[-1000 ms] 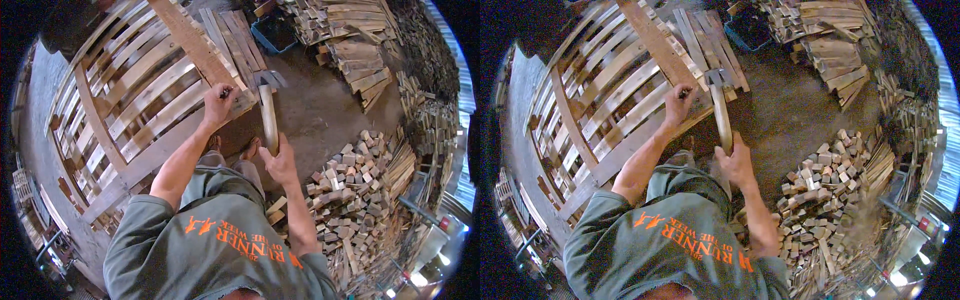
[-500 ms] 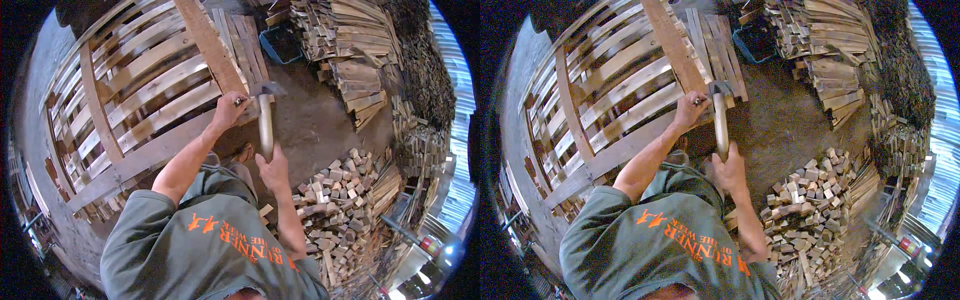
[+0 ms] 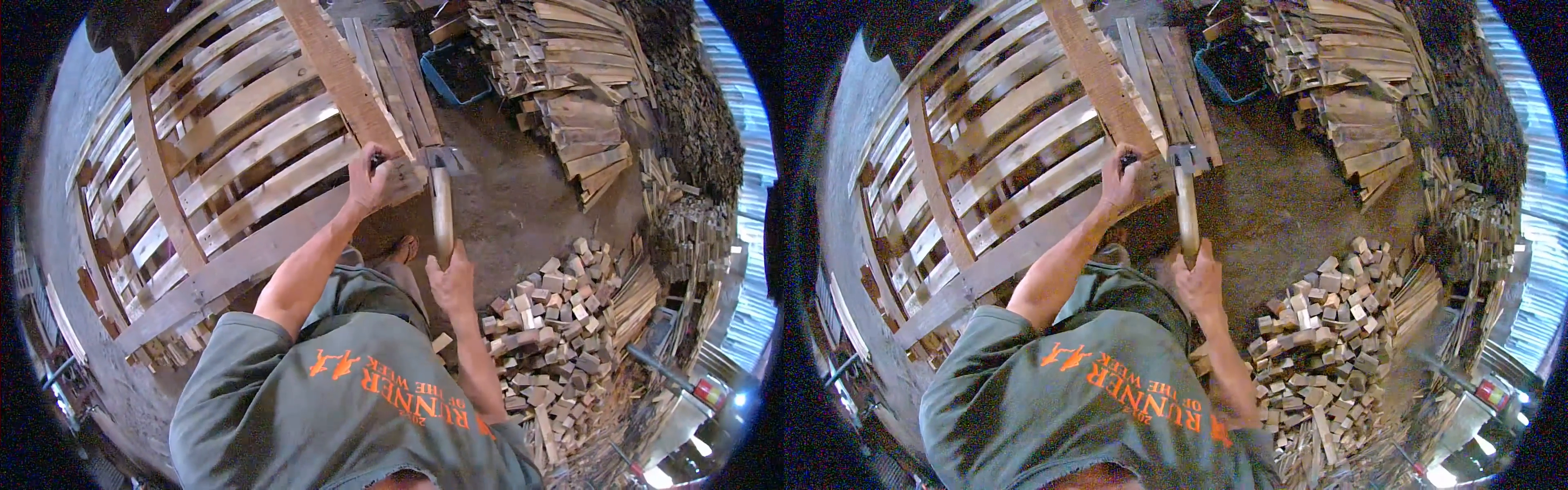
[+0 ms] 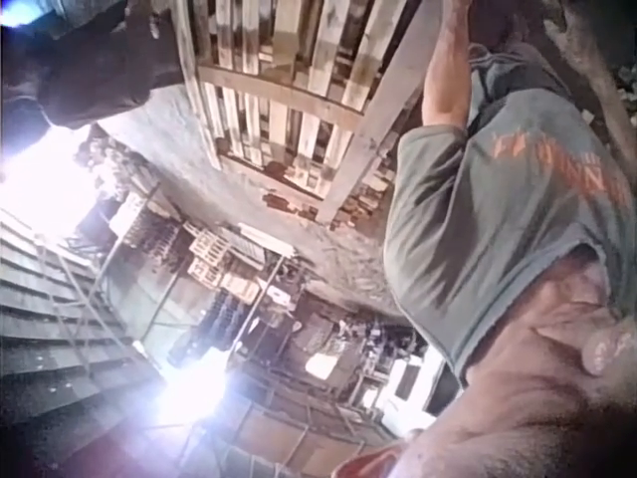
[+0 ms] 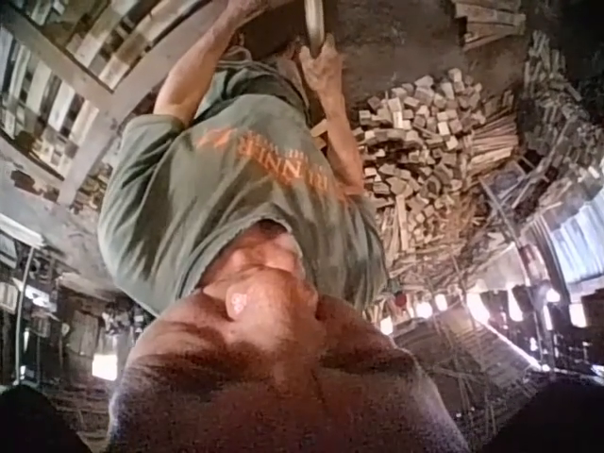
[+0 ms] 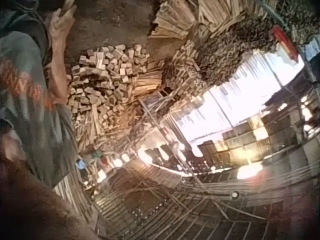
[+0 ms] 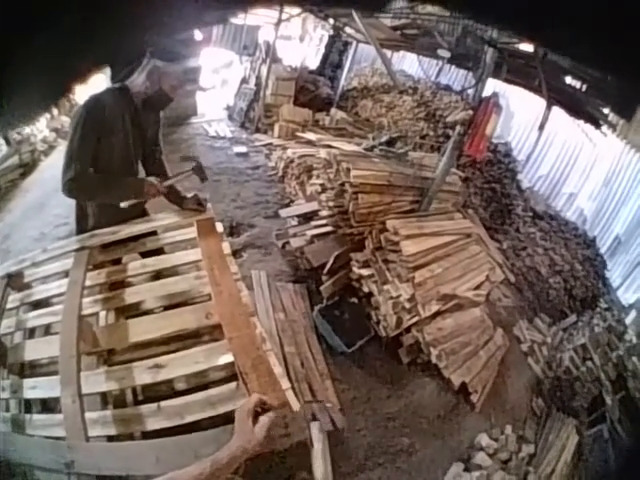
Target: Assembling and repairing wooden pallets using a hammer and nails.
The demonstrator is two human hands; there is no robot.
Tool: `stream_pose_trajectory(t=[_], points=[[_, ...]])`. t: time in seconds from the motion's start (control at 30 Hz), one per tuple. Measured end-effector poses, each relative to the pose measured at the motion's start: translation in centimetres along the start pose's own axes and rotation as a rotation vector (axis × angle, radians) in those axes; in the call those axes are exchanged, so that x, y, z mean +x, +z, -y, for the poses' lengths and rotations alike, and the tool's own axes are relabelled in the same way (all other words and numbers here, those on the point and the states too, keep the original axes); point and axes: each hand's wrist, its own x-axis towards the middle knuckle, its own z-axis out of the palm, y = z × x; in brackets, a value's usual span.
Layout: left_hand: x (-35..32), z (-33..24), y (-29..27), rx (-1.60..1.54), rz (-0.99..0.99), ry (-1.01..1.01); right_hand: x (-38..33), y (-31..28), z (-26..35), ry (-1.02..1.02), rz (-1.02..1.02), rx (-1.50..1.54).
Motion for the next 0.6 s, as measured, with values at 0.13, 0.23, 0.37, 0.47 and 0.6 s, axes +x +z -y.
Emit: stream_pose_trajectory(t=[0.13,0.23,0.37,0.47,0.6], points=[[-0.2,-0.7,-0.7,-0.025,-0.026,0.012,0.1,3.0,-3.7,-0.006,-0.036,-0.126],[-1.8,-3.0,-4.8,0.413,0.002,-0.057,2.0,3.3,-6.5,0.100,0.052,-0.136],[-5.7,-0.4,-18.6,0.983,0.119,-0.224,1.8,3.4,-7.7,0.005,0.066,-0.179],[-7.0,0.6,-22.8,1.046,0.296,-0.355,1.9,3.8,-7.8,-0.029,0.009,-0.180],[-8.2,-0.2,-23.4,0.977,0.352,-0.440,2.1,3.7,-7.3,0.034,0.062,-0.171]])
